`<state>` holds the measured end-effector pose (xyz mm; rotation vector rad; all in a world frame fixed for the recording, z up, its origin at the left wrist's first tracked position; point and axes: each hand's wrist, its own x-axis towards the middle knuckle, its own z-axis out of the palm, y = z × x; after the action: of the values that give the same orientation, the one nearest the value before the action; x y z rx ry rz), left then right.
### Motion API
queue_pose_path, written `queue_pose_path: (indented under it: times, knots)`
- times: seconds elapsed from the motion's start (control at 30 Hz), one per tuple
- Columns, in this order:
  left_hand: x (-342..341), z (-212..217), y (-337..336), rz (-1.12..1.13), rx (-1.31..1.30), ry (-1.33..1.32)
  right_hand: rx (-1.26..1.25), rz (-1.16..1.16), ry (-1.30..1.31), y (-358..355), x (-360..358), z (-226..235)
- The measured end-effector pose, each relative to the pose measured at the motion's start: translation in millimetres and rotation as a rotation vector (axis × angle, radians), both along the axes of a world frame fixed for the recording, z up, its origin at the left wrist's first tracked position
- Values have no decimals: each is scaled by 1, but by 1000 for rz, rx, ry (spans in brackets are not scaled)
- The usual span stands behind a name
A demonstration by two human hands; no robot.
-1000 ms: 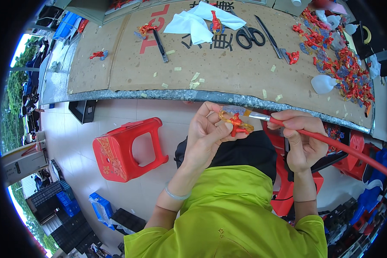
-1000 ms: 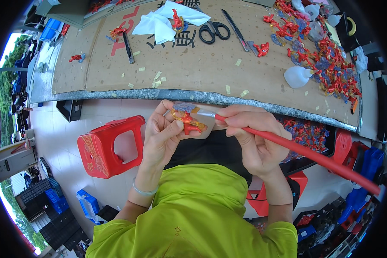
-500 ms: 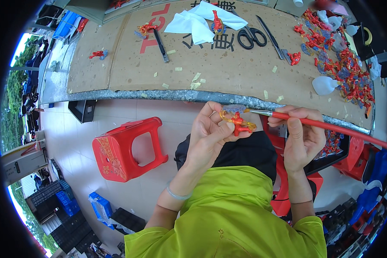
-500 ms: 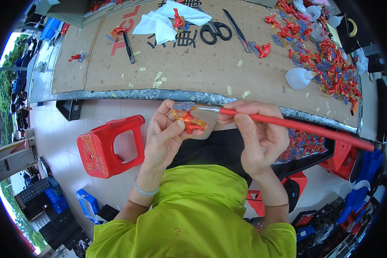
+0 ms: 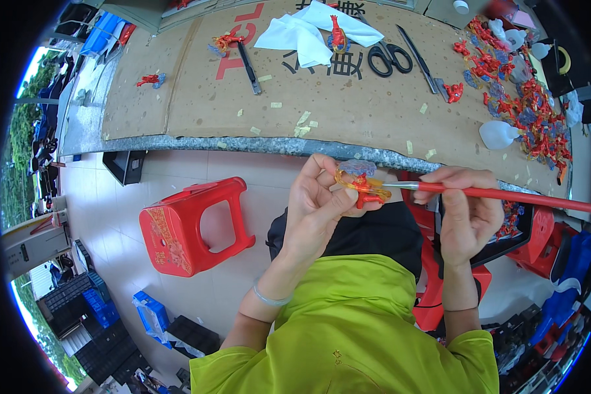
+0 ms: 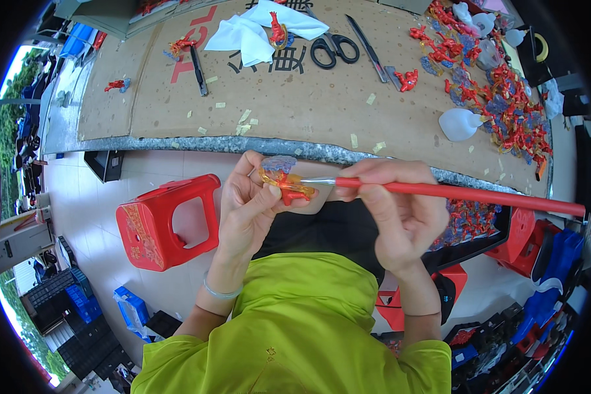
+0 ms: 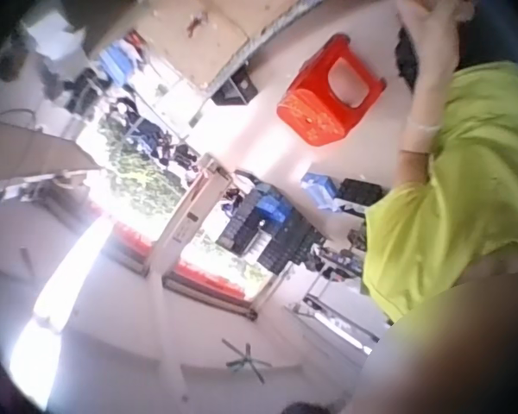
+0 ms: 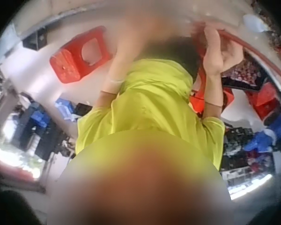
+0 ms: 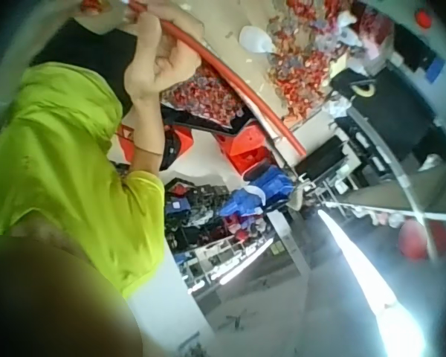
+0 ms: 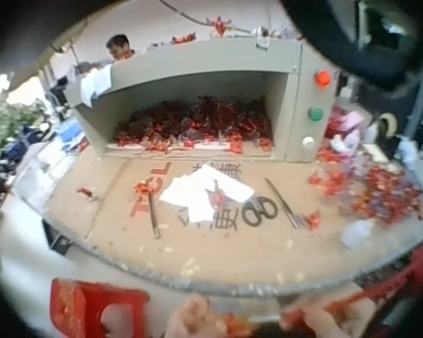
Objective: Assembling, detailing, and applying adhesive to small plastic figurines at a workshop workbench.
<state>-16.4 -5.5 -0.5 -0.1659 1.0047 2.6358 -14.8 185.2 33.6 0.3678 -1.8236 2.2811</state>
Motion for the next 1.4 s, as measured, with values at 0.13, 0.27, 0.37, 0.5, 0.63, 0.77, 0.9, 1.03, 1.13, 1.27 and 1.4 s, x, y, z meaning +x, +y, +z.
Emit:
queue_pose_path:
  times: [0.13, 0.27, 0.37, 0.5, 0.63, 0.77, 0.9, 1.03, 1.13, 1.27, 1.4]
  knots:
    - [1, -3, 3, 110, -206, 58, 35, -50, 61, -1, 3, 5]
    - [1, 3, 5, 175, -366, 156, 305, -80, 21, 0, -1, 0]
    - [4, 3, 4, 187, -471, 159, 287, -170, 85, -3, 2, 2]
    - [6, 2, 6, 200, -498, 160, 227, -82, 74, -6, 3, 3]
    - [6, 1, 5, 221, -525, 191, 593, -136, 207, -1, -2, -5]
    - [6, 2, 6, 213, -518, 185, 176, -68, 121, -4, 4, -3]
    - [5, -2, 6, 233, -547, 184, 365, -62, 53, 3, -1, -4]
    - [5, -7, 9, 251, -747, 293, 218, -187, 40, 4, 1, 2]
    - [6, -10, 10, 257, -848, 339, 232, -262, 95, 5, -2, -2]
    - [4, -9, 5, 213, -1023, 529, 192, -261, 26, 11, -12, -4]
    - [1, -8, -2, 180, -1077, 590, 144, -172, -7, 14, -19, -2]
